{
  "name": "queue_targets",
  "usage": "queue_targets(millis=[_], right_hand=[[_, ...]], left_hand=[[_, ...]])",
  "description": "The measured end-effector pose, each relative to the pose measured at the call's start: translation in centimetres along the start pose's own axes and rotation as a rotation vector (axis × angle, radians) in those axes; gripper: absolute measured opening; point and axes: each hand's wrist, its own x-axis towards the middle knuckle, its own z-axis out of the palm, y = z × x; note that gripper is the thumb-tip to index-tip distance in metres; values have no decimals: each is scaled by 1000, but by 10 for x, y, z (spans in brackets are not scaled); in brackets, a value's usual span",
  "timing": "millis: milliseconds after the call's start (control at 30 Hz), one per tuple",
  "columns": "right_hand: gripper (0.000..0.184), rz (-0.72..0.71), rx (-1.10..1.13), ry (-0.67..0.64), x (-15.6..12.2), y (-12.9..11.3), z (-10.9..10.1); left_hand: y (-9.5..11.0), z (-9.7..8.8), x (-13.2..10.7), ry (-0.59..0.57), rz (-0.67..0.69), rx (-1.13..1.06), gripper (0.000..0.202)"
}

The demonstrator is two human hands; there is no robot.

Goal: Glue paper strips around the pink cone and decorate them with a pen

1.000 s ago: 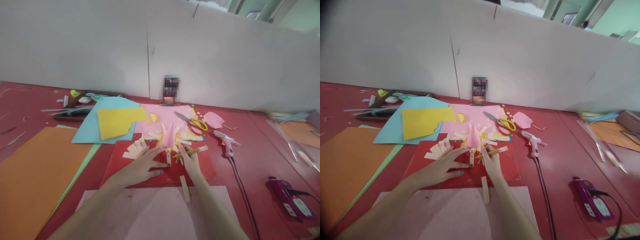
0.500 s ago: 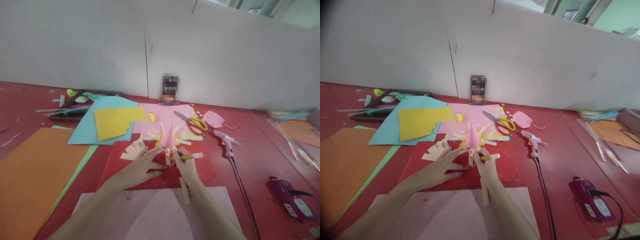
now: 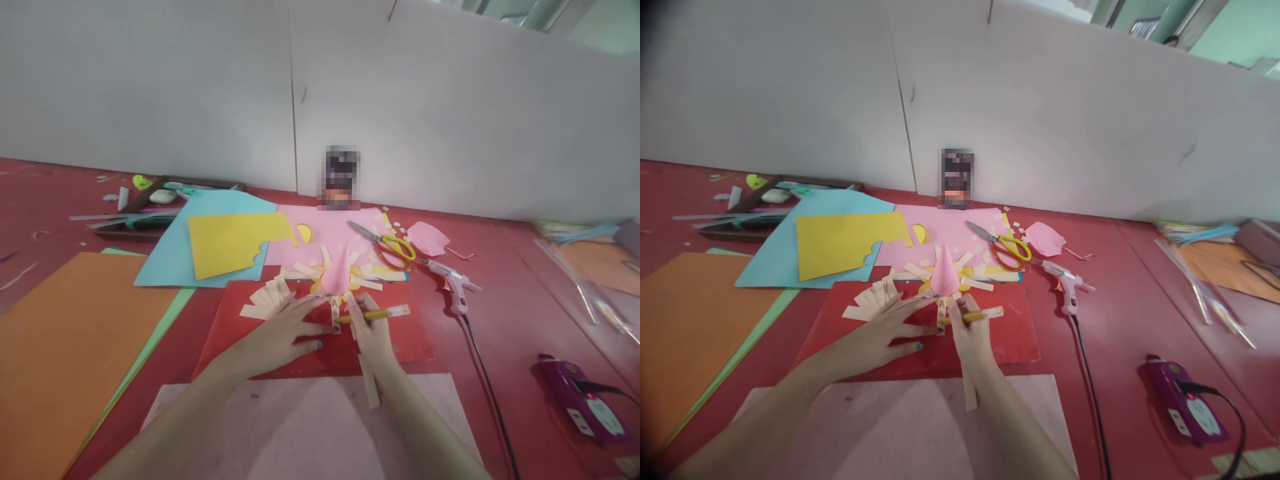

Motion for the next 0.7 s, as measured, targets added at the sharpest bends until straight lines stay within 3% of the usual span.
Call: queue_targets(millis=[233,467,700], right_hand=[[31,15,76,107,5,-3,-5],[34,2,77,171,11,-2,-11],[32,-4,137,260,18,-4,-19]], left_hand=[[-5,7,8,201,-18,59,25],[2,21,19,493,-98,-4,22],[15,-11,52,738,-129,-137,38]])
